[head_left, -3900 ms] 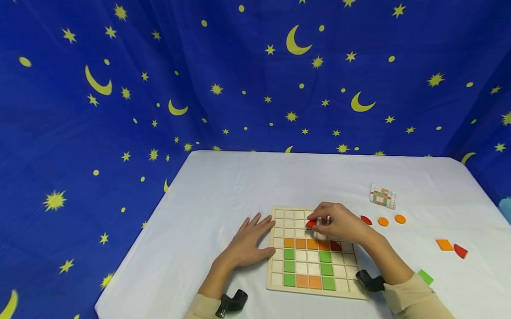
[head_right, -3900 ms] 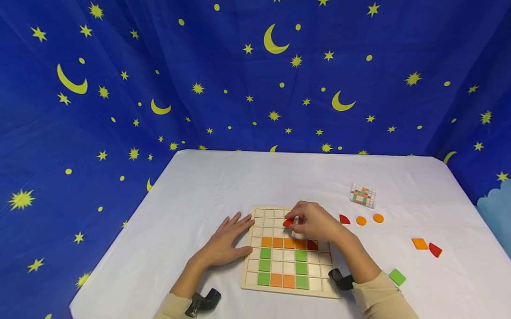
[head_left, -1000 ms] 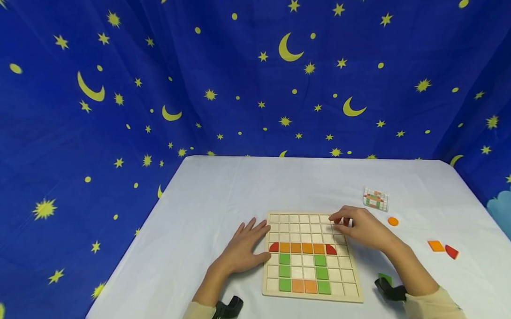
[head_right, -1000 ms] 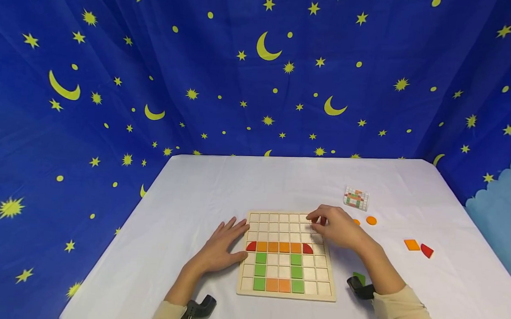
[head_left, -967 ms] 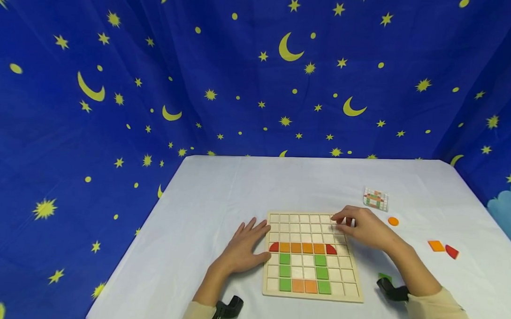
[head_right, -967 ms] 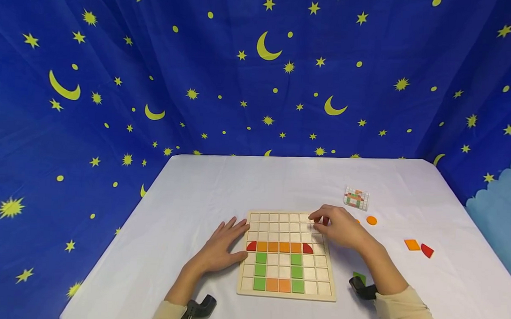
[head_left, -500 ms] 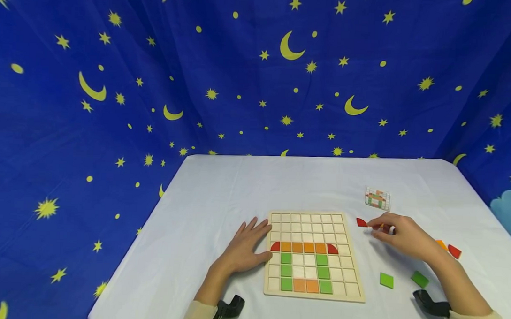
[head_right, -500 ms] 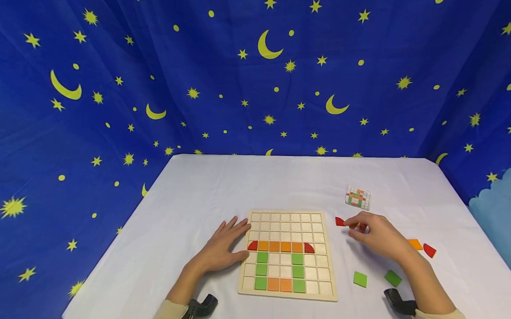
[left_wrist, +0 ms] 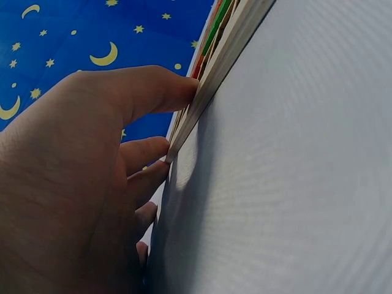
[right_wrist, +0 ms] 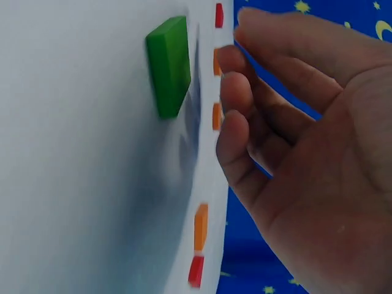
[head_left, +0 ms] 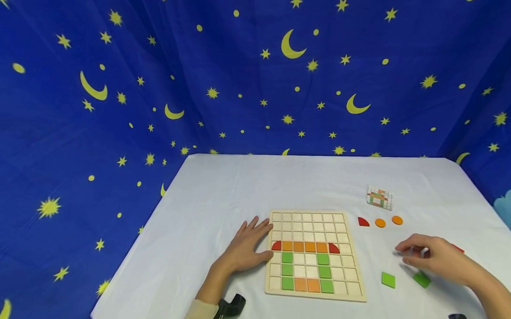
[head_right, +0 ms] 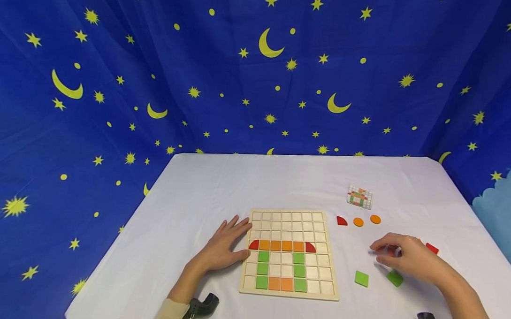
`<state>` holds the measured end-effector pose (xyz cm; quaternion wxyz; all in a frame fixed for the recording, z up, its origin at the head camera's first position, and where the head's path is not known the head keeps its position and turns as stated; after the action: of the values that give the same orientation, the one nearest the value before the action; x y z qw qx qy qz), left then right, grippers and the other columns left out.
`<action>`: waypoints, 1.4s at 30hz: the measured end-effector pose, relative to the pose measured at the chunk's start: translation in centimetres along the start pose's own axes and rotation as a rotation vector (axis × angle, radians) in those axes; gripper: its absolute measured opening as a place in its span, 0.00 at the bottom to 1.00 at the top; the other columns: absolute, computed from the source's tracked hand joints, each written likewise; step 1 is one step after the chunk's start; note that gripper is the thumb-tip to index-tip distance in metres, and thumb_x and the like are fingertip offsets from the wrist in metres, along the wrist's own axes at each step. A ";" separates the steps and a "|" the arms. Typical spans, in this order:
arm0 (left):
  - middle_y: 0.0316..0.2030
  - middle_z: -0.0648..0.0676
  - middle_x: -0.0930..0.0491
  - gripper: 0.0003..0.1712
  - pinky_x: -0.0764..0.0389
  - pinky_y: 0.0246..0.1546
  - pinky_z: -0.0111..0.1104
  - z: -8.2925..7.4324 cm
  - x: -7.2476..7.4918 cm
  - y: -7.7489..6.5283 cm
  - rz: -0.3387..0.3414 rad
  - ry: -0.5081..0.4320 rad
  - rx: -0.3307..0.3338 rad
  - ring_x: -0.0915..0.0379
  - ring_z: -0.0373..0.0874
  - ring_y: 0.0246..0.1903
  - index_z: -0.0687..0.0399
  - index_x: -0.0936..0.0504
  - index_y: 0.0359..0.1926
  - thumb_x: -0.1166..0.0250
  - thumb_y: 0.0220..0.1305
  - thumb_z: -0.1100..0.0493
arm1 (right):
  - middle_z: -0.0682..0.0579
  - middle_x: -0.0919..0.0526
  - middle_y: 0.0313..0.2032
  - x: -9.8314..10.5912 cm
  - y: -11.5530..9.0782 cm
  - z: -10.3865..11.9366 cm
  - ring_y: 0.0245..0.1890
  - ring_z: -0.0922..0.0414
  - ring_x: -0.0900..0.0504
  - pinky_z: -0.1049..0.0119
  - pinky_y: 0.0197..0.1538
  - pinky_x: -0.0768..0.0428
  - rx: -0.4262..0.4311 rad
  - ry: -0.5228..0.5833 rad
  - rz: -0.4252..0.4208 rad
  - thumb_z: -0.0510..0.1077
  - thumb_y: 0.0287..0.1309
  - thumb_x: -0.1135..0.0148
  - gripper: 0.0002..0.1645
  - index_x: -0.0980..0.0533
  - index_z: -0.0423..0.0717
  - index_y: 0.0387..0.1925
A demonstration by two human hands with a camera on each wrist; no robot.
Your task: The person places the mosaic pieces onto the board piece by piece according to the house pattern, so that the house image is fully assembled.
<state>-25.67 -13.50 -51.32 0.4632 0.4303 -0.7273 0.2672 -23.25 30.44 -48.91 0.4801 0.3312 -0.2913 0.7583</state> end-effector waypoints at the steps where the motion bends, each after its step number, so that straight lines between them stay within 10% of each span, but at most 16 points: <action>1: 0.72 0.45 0.46 0.42 0.61 0.70 0.46 0.0 0.0 0.0 -0.001 -0.003 -0.002 0.62 0.47 0.73 0.45 0.39 0.72 0.42 0.61 0.36 | 0.60 0.22 0.33 0.0 -0.4 -0.1 0.29 0.65 0.29 0.71 0.30 0.27 0.003 0.011 0.012 0.51 0.55 0.31 0.14 0.19 0.54 0.42; 17: 0.72 0.45 0.47 0.42 0.61 0.70 0.45 0.1 0.2 0.2 0.003 0.000 -0.003 0.63 0.47 0.73 0.45 0.39 0.73 0.43 0.60 0.36 | 0.64 0.22 0.41 -0.9 -4.5 -3.5 0.33 0.66 0.29 0.74 0.32 0.29 0.058 0.043 0.087 0.43 0.47 0.27 0.20 0.19 0.56 0.45; 34: 0.72 0.44 0.47 0.43 0.61 0.70 0.45 0.3 0.1 0.2 -0.001 0.002 -0.011 0.63 0.47 0.73 0.45 0.39 0.73 0.43 0.61 0.35 | 0.57 0.22 0.42 -1.0 -2.6 -2.1 0.34 0.64 0.30 0.73 0.33 0.28 -0.048 0.024 0.016 0.51 0.51 0.28 0.19 0.18 0.56 0.47; 42: 0.72 0.45 0.47 0.42 0.61 0.70 0.46 0.2 -0.1 0.1 0.001 -0.003 -0.015 0.62 0.48 0.73 0.45 0.39 0.73 0.43 0.61 0.36 | 0.59 0.22 0.38 -1.3 1.0 1.0 0.33 0.62 0.29 0.71 0.31 0.29 0.043 0.065 -0.013 0.52 0.52 0.29 0.19 0.18 0.57 0.47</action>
<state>-25.80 -13.56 -51.48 0.4652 0.4269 -0.7301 0.2614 -23.52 28.65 -49.40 0.4870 0.3186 -0.2570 0.7716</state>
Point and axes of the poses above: each hand's wrist, its own y-axis towards the middle knuckle, its own x-axis out of the back of the hand, z = x × y, the point moved 5 cm from there along y, towards the middle knuckle
